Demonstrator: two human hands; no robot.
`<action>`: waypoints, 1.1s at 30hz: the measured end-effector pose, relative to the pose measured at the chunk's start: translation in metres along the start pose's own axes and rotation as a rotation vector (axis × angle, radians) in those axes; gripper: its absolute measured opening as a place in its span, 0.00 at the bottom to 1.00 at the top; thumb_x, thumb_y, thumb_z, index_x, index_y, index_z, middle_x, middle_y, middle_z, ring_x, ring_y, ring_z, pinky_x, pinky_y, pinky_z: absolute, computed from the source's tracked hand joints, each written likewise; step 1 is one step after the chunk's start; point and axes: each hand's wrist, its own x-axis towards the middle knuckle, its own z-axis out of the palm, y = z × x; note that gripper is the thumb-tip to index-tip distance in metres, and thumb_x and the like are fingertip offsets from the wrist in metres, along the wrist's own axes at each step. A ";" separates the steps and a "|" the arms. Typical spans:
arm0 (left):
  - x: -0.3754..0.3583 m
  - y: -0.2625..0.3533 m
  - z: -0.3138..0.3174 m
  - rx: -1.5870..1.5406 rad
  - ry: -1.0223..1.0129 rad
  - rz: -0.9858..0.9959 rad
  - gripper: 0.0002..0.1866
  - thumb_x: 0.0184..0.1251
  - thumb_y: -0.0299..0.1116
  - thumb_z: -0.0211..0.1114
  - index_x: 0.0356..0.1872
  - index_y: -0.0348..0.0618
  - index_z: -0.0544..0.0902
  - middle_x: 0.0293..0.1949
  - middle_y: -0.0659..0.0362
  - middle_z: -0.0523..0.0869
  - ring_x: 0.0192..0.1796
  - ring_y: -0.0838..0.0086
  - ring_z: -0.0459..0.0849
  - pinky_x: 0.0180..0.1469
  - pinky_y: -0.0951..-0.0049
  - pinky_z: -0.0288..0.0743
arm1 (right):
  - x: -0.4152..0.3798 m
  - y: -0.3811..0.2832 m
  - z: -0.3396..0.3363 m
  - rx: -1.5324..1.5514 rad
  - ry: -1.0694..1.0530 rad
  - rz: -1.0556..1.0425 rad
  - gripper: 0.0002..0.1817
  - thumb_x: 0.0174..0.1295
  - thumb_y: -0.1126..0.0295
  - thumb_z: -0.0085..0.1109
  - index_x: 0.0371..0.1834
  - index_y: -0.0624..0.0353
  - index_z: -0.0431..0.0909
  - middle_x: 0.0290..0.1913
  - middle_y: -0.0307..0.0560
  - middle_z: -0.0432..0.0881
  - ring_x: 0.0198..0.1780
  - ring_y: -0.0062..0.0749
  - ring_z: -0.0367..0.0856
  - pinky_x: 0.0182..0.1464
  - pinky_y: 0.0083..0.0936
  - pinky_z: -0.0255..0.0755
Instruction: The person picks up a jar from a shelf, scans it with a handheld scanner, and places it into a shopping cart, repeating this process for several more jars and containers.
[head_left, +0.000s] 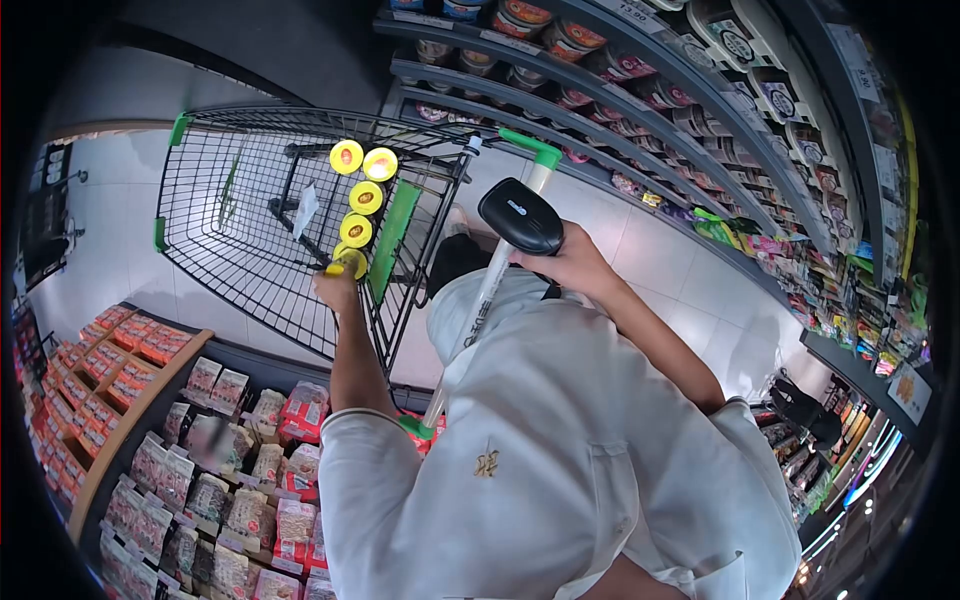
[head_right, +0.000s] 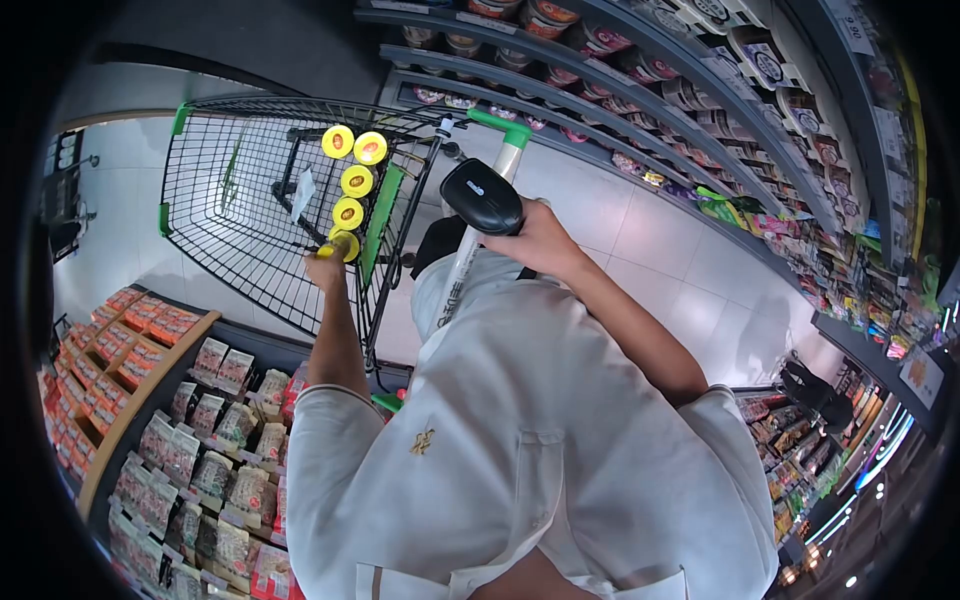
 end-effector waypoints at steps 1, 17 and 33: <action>-0.004 -0.004 0.000 0.013 -0.008 -0.027 0.46 0.42 0.55 0.88 0.55 0.29 0.78 0.51 0.36 0.87 0.53 0.42 0.88 0.57 0.52 0.83 | 0.001 0.001 0.000 -0.005 0.000 -0.013 0.20 0.54 0.69 0.76 0.50 0.66 0.86 0.42 0.49 0.91 0.44 0.28 0.87 0.53 0.29 0.80; 0.010 -0.017 0.028 0.193 -0.348 -0.149 0.56 0.41 0.66 0.82 0.60 0.25 0.75 0.56 0.36 0.86 0.59 0.48 0.87 0.63 0.58 0.82 | 0.005 0.001 0.000 0.007 -0.021 0.024 0.23 0.55 0.68 0.76 0.54 0.64 0.85 0.46 0.49 0.91 0.48 0.30 0.87 0.56 0.29 0.79; -0.024 0.119 -0.043 -0.055 0.370 0.502 0.27 0.63 0.48 0.74 0.51 0.36 0.80 0.48 0.47 0.83 0.54 0.47 0.81 0.54 0.48 0.74 | 0.012 0.020 0.000 0.033 -0.019 -0.105 0.25 0.52 0.66 0.74 0.54 0.65 0.84 0.45 0.49 0.90 0.49 0.28 0.86 0.56 0.30 0.79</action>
